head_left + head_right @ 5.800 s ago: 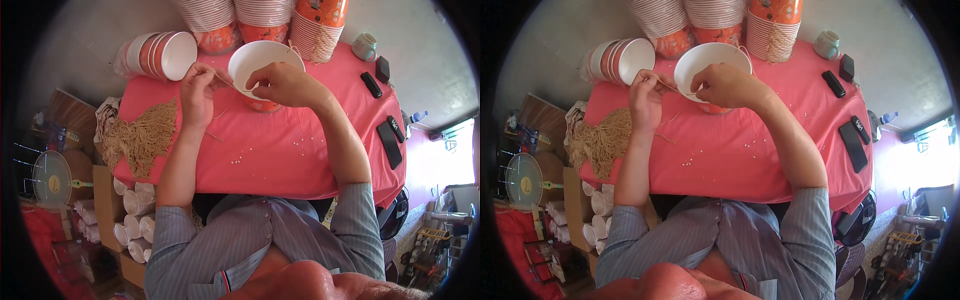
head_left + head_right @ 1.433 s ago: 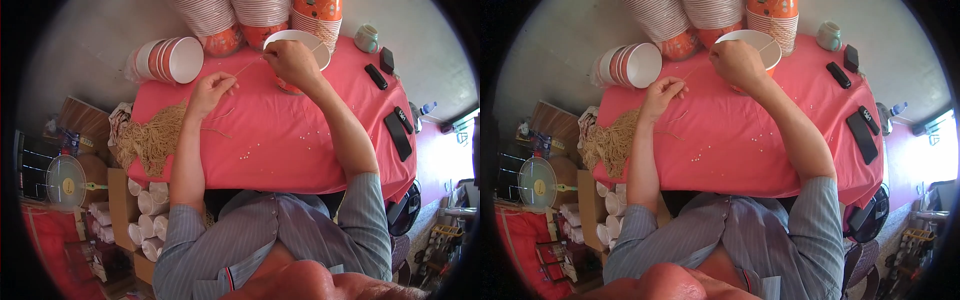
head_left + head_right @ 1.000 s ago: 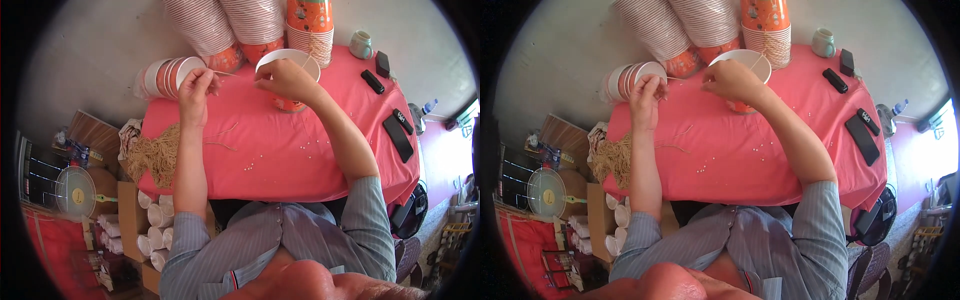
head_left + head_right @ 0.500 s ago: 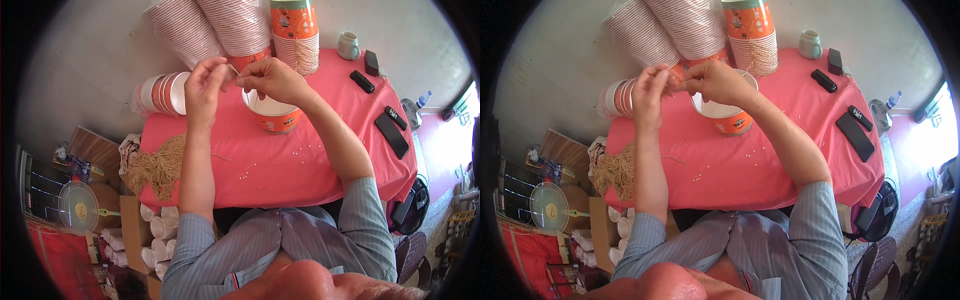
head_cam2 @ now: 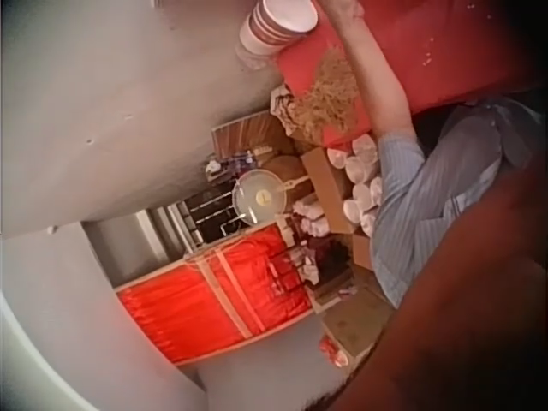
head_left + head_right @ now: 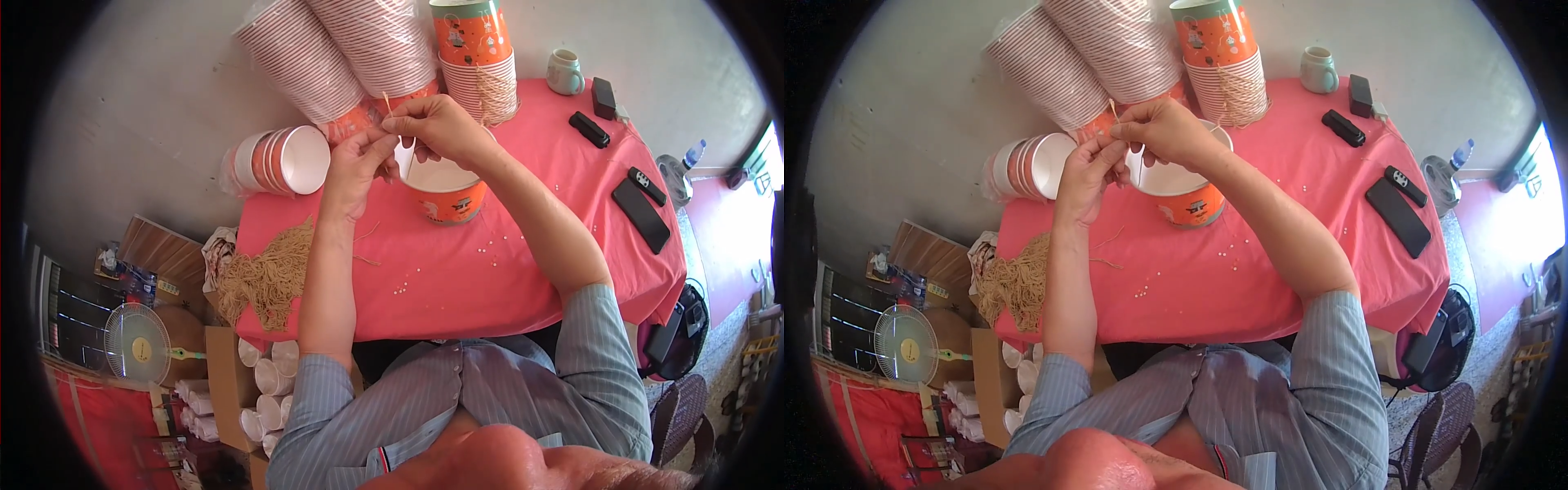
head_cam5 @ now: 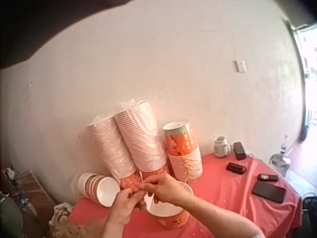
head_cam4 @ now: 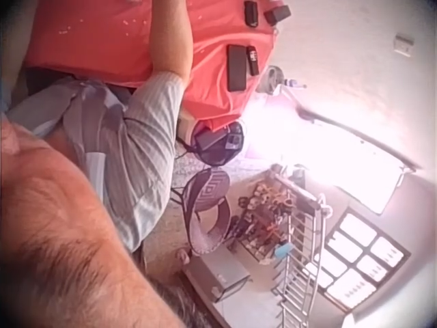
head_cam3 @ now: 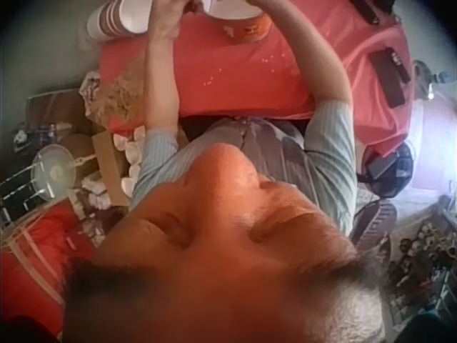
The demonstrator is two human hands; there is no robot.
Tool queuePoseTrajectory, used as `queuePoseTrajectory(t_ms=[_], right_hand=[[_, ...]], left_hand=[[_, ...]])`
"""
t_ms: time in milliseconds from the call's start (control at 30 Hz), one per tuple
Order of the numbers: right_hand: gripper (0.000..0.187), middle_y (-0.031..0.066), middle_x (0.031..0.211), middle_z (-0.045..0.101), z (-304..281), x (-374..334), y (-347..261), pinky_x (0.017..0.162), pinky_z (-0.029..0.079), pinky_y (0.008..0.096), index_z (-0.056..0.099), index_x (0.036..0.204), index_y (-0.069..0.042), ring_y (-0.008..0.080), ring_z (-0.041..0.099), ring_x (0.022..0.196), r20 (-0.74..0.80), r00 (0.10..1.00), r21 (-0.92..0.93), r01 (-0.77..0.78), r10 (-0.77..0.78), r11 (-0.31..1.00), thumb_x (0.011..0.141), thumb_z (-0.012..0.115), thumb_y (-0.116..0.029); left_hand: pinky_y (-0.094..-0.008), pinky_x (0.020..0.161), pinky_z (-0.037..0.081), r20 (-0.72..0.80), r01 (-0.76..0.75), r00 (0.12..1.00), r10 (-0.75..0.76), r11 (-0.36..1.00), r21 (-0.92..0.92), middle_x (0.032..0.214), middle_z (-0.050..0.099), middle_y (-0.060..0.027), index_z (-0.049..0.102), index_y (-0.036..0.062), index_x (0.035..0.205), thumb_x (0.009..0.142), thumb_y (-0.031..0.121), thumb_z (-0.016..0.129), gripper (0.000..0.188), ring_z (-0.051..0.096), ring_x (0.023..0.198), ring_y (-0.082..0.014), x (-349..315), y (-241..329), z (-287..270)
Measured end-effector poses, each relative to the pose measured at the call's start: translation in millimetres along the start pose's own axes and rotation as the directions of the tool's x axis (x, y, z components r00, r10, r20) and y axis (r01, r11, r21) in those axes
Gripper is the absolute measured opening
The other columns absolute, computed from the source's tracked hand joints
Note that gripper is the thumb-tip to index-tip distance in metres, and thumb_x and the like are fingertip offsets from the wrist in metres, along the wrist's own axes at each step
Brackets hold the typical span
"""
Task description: The person is attaching decorative strings and small beads to festive paper food containers.
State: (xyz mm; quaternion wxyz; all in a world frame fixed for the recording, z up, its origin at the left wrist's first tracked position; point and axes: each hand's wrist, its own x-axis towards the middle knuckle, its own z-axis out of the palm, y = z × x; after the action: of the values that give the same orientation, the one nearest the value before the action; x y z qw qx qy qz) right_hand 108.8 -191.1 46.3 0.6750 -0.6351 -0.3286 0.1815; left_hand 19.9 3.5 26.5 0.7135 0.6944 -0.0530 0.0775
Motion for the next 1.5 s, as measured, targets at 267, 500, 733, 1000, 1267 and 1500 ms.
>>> queuePoseTrajectory(t_ms=[267,500,733,1000,1267,1500], right_hand=[[0.034,-0.0010,0.091,0.068,-36.1,-7.1,-20.1,0.073,0.052,0.0276,0.079,0.124,-0.005,0.0082,0.063,0.084,0.128,0.985,-0.172,0.133,-0.112,0.976,0.092,0.067,-0.005],[0.032,0.0048,0.102,0.078,-28.7,4.2,-2.7,0.086,0.058,0.0323,0.080,0.118,-0.002,0.0128,0.071,0.095,0.047,0.975,-0.376,0.218,-0.217,0.901,0.089,0.069,-0.003],[0.029,0.0117,0.107,0.082,-24.9,0.0,-4.0,0.087,0.060,0.0370,0.081,0.113,-0.002,0.0225,0.078,0.098,-0.034,0.973,-0.595,0.163,-0.227,0.787,0.086,0.071,-0.007],[0.023,0.0129,0.101,0.080,-0.4,-14.9,-10.7,0.084,0.060,0.0431,0.087,0.103,-0.011,0.0296,0.078,0.093,0.059,0.995,-0.815,0.092,-0.076,0.572,0.088,0.078,-0.027],[0.023,0.0128,0.095,0.081,-6.9,-0.8,5.3,0.082,0.059,0.0385,0.084,0.110,-0.005,0.0245,0.077,0.087,0.098,0.987,-0.693,0.161,-0.130,0.702,0.096,0.076,-0.021],[0.022,0.0088,0.087,0.078,-4.4,-2.5,-6.8,0.077,0.058,0.0350,0.083,0.106,-0.004,0.0172,0.074,0.080,-0.087,0.985,-0.636,0.062,-0.152,0.769,0.098,0.077,-0.023]], left_hand=[[-0.0251,0.057,0.043,-0.131,0.084,0.991,-0.029,0.896,0.437,0.079,0.066,0.0004,0.077,0.0000,0.103,0.108,0.022,0.069,0.024,0.056,0.062,-0.0074,5.7,8.9,3.1],[-0.0261,0.067,0.044,0.170,-0.035,0.983,-0.067,0.846,0.533,0.081,0.066,0.0039,0.080,-0.0036,0.110,0.108,0.017,0.068,0.024,0.053,0.073,-0.0046,-4.2,9.6,10.5],[-0.0225,0.055,0.033,0.047,0.070,0.995,-0.087,0.958,0.279,0.072,0.058,0.0080,0.081,0.0009,0.104,0.106,0.020,0.072,0.021,0.045,0.061,-0.0009,-0.7,-11.1,-4.4],[-0.0233,0.051,0.030,-0.057,0.099,0.994,-0.093,0.988,0.120,0.066,0.053,0.0079,0.081,0.0022,0.101,0.105,0.020,0.071,0.020,0.043,0.055,-0.0028,-2.3,-18.5,-19.0],[-0.0246,0.052,0.034,-0.053,0.109,0.993,-0.104,0.988,0.107,0.064,0.052,0.0073,0.079,0.0020,0.104,0.105,0.022,0.069,0.022,0.045,0.054,-0.0046,-2.2,-23.6,-30.7],[-0.0236,0.052,0.039,-0.027,0.111,0.994,-0.109,0.988,0.104,0.072,0.060,0.0063,0.079,0.0028,0.104,0.105,0.024,0.072,0.022,0.051,0.057,-0.0045,-3.3,-19.3,-29.0]])
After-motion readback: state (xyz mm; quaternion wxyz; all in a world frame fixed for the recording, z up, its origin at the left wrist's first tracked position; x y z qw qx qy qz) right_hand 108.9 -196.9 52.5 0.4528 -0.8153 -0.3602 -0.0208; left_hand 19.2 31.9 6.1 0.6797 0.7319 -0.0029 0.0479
